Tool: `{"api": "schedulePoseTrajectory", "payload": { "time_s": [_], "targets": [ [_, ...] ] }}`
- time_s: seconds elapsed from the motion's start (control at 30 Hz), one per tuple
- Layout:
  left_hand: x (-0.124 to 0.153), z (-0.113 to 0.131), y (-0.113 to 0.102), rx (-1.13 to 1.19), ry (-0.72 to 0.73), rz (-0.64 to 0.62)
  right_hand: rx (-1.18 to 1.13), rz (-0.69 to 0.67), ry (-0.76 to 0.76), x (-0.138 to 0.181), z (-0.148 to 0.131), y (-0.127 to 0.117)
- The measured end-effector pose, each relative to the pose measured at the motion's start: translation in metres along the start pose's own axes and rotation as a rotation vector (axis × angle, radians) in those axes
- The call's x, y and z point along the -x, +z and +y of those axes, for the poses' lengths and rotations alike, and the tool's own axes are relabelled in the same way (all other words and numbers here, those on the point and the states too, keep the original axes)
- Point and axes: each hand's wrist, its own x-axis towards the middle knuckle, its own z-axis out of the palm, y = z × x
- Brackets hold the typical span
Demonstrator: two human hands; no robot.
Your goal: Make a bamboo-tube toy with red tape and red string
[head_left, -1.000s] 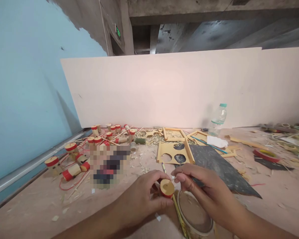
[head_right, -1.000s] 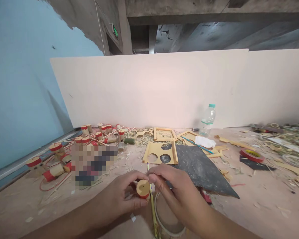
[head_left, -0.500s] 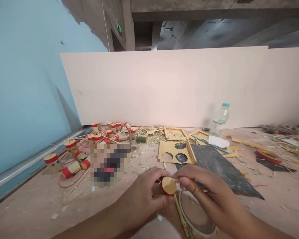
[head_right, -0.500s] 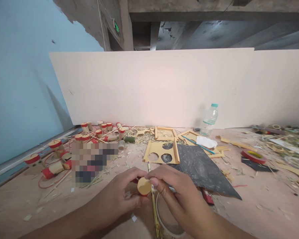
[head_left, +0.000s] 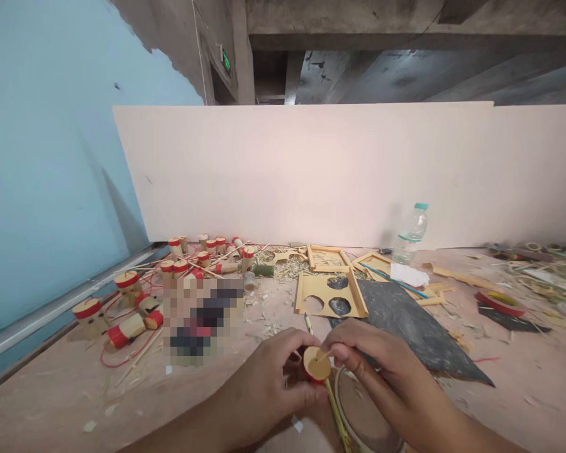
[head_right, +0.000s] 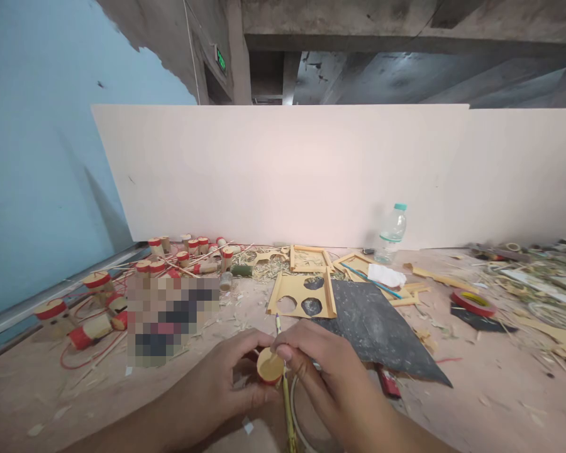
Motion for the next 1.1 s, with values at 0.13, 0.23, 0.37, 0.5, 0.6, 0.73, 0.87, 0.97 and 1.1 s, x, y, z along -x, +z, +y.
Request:
{"api": "schedulePoseTrajectory", "payload": {
  "time_s": [0.13, 0.23, 0.37, 0.5, 0.6, 0.73, 0.87, 0.97, 1.1],
  "targets": [
    [0.000, -0.001, 0.001, 0.016, 0.006, 0.001, -0.005, 0.001, -0.003, 0.001, 0.002, 0.001],
    [0.000, 0.000, 0.000, -0.005, 0.006, -0.006, -0.018, -0.016, 0.012, 0.000, 0.002, 0.003],
    [0.000, 0.003, -0.001, -0.033, -0.023, -0.014, -0.039, -0.080, 0.064, -0.004, -0.001, 0.005],
    [0.000, 0.003, -0.003, -0.036, -0.044, -0.021, -0.050, -0.113, 0.066, -0.007, -0.002, 0.009],
    [0.000, 0.002, -0.004, -0.024, -0.029, -0.026, -0.048, -0.108, 0.077, -0.008, 0.000, 0.013],
    [0.000, 0.003, -0.007, -0.013, -0.022, -0.035, -0.064, -0.112, 0.099, -0.008, 0.003, 0.016],
    [0.001, 0.005, -0.010, -0.058, -0.016, -0.038, -0.072, -0.097, 0.090, -0.011, 0.005, 0.017],
    [0.001, 0.005, -0.012, -0.101, -0.012, -0.030, -0.079, -0.057, 0.063, -0.012, 0.005, 0.015],
    [0.000, 0.004, -0.012, -0.163, -0.009, -0.005, -0.082, 0.032, -0.008, -0.012, 0.003, 0.006]
  ]
}}
